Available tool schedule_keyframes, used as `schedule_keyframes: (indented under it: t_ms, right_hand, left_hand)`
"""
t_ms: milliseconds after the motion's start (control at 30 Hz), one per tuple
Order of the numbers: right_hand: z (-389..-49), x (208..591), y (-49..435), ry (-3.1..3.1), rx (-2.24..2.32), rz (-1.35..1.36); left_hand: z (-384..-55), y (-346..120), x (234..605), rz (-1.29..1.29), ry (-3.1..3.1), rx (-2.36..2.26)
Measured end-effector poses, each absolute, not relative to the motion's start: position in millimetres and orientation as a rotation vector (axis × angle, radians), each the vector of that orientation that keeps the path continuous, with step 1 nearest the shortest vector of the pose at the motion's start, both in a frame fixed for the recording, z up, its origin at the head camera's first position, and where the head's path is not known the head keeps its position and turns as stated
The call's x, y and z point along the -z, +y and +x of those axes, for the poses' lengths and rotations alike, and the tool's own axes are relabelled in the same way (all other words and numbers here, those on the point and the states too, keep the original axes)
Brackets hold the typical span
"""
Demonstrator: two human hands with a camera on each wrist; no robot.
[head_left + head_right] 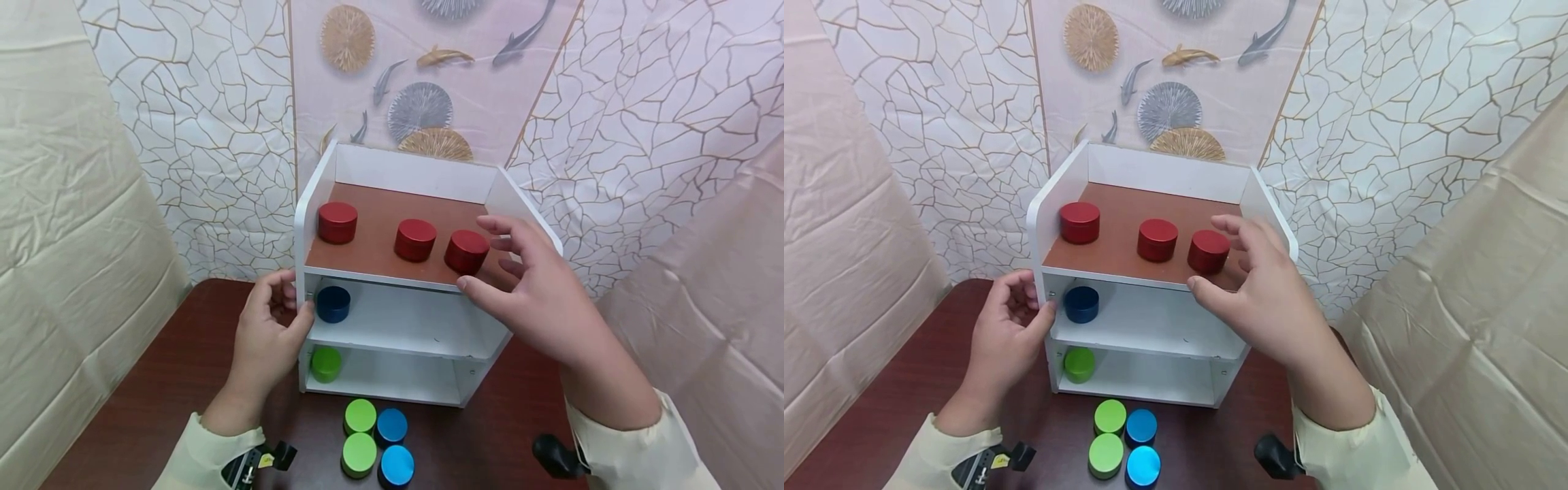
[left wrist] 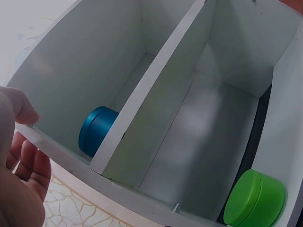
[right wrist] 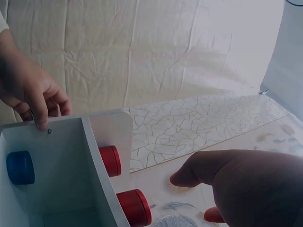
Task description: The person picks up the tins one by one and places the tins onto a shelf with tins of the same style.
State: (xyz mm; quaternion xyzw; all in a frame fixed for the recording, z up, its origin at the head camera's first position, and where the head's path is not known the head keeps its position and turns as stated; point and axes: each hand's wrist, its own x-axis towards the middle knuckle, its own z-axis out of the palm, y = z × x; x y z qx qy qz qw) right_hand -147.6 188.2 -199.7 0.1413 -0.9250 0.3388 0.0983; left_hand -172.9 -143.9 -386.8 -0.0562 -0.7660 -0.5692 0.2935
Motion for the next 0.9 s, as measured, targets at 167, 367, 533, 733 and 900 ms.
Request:
schedule_keyframes:
  t_ms: [167, 367, 533, 733, 900]
  right_hand:
    - [-141.1, 204.4, 190.0, -2.725, -1.05, 0.42]
    - [-134.3, 212.9, 189.5, -2.657, -1.087, 0.487]
    - [-126.7, 220.1, 190.4, -2.604, -1.116, 0.545]
    - [-120.8, 230.4, 191.2, -2.52, -1.179, 0.628]
    - [-118.2, 239.5, 192.7, -2.515, -1.198, 0.634]
  left_hand:
    - [-172.9, -144.2, 387.4, -0.149, -2.044, 1.514]
    - [-172.0, -144.1, 387.7, -0.145, -2.045, 1.515]
    - [-172.2, -143.8, 388.7, -0.151, -2.037, 1.526]
    - [-173.0, -144.0, 389.0, -0.154, -2.033, 1.523]
    - [-173.6, -144.1, 388.7, -0.153, -2.038, 1.517]
